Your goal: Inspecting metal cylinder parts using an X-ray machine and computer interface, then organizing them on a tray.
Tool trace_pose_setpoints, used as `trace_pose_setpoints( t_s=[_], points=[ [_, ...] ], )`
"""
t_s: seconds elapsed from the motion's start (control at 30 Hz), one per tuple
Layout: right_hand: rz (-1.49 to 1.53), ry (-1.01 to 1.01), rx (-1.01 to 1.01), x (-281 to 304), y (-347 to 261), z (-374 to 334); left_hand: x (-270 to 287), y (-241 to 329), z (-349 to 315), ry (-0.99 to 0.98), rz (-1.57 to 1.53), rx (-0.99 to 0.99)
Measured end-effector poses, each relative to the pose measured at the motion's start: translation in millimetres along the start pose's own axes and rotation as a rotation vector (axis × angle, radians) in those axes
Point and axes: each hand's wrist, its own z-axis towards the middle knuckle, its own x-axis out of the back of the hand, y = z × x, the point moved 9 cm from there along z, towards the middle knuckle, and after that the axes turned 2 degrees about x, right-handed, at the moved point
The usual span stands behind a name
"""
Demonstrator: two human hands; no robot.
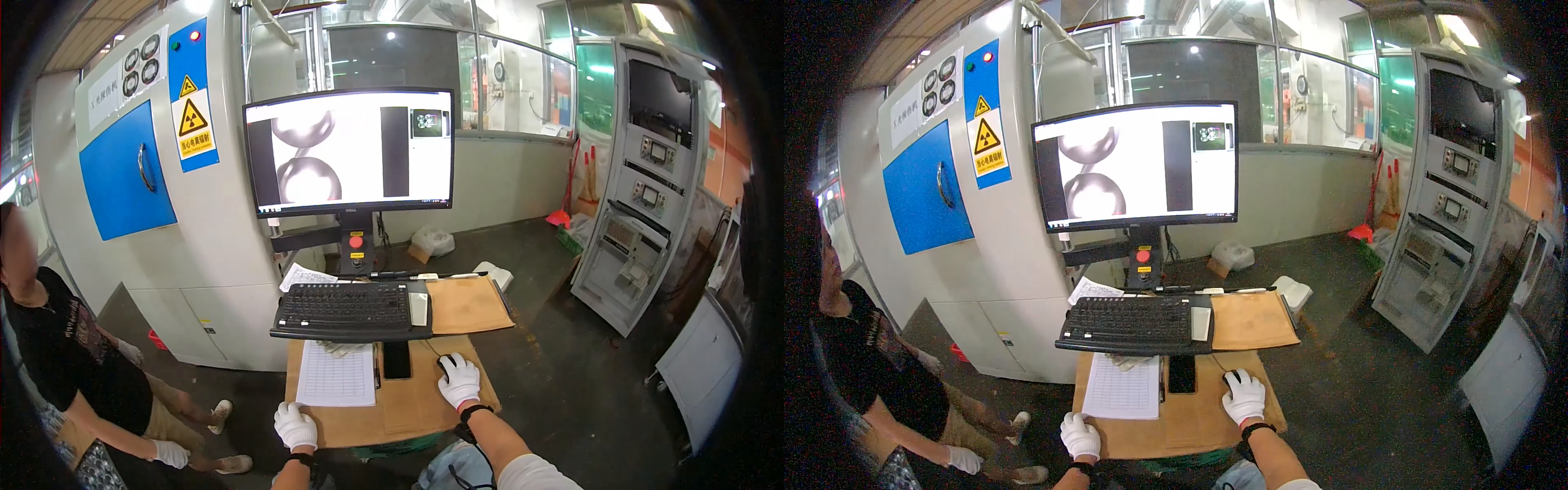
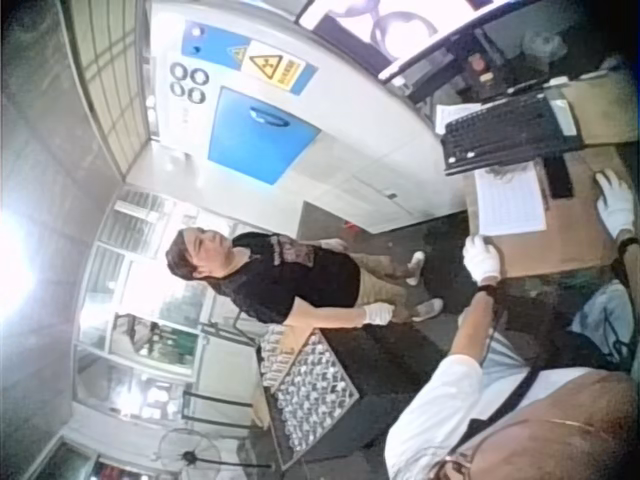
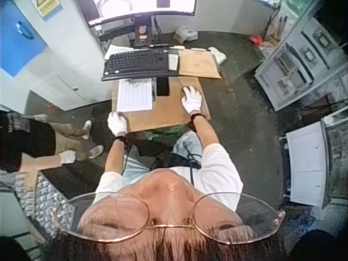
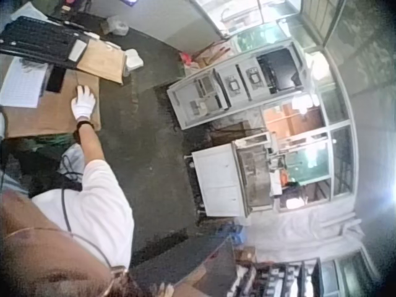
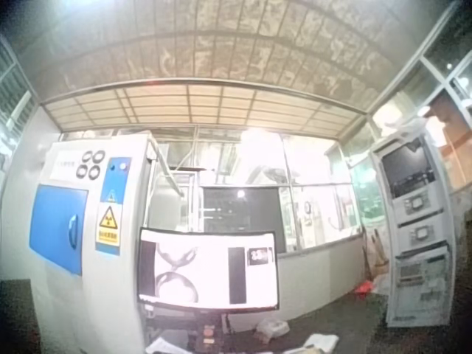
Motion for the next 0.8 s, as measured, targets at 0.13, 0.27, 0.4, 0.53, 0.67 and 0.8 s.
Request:
trace_pose_setpoints(
  t_s=[0.13,0.27,0.4,0.53,0.67,0.8],
  points=[
    [-0.004,-0.025,-0.005,15,-16,-25,22,-20,-18,-0.034,-0.006,0.01],
    [0.059,0.008,0.016,22,-44,-43,45,-66,-38,0.086,-0.136,0.088],
    [0.01,-0.01,-0.018,25,-11,-42,43,-32,-38,0.056,-0.299,0.091],
    [0.029,0.008,-0.007,24,-14,-37,34,-40,-48,-0.204,-0.025,0.109],
    [0.072,-0.057,-0.017,14,-11,-42,29,-56,-65,-0.294,-0.003,0.201],
    [0.08,-0.034,-0.016,15,-6,-49,44,-50,-76,-0.24,-0.068,0.221]
  ],
)
